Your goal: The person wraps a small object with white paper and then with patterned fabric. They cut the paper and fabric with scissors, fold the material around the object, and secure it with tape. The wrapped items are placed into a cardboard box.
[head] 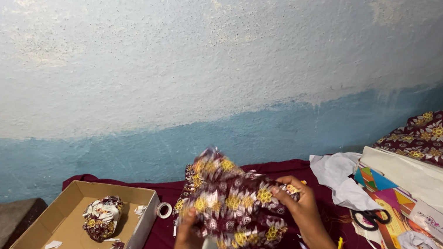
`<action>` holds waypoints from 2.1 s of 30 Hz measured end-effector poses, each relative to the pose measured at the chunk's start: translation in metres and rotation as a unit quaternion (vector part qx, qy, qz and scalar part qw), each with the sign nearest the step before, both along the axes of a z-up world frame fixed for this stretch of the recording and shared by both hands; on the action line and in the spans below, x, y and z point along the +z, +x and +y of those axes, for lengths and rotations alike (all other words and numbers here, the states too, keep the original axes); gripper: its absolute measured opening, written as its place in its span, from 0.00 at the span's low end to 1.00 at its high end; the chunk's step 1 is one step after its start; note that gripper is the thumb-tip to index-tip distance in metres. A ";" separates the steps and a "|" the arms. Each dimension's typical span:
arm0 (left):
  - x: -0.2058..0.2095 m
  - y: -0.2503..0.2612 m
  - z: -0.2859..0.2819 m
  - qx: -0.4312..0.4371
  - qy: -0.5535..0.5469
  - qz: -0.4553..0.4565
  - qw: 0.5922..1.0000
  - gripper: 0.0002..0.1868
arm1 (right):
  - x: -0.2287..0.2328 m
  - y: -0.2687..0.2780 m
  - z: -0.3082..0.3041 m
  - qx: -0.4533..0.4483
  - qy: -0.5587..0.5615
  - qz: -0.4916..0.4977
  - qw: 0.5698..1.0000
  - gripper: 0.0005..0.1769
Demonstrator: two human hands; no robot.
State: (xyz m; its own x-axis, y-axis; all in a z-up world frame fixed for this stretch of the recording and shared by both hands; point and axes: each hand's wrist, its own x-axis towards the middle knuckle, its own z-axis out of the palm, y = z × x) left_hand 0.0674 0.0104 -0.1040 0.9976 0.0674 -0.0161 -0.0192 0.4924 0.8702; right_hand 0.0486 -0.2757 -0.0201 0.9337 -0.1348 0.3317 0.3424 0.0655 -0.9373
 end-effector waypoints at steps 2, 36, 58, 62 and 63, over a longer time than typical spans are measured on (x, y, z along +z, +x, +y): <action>0.004 -0.004 -0.011 -0.024 0.072 0.023 0.997 0.22 | -0.004 0.001 0.004 0.012 -0.025 -0.001 1.000 0.12; 0.043 -0.013 -0.009 -0.110 0.136 0.029 0.984 0.47 | -0.081 0.023 -0.223 -0.262 -0.474 0.280 0.793 0.10; 0.055 -0.018 -0.009 -0.013 0.170 0.090 0.981 0.55 | -0.026 0.001 -0.199 -0.111 -0.290 0.206 0.928 0.28; 0.052 -0.016 -0.017 -0.023 0.238 0.057 0.969 0.47 | -0.011 0.007 -0.182 0.009 -0.009 0.139 0.990 0.31; 0.048 -0.016 -0.016 -0.017 0.235 0.044 0.971 0.42 | -0.009 0.011 -0.172 0.035 0.054 0.064 0.996 0.32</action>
State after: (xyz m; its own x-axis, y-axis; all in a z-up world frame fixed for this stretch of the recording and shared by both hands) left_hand 0.0512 -0.0054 -0.0562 0.9955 0.0548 -0.0776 0.0755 0.0393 0.9964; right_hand 0.0598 -0.4475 -0.0290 0.9755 -0.0970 0.1973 0.2126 0.1884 -0.9588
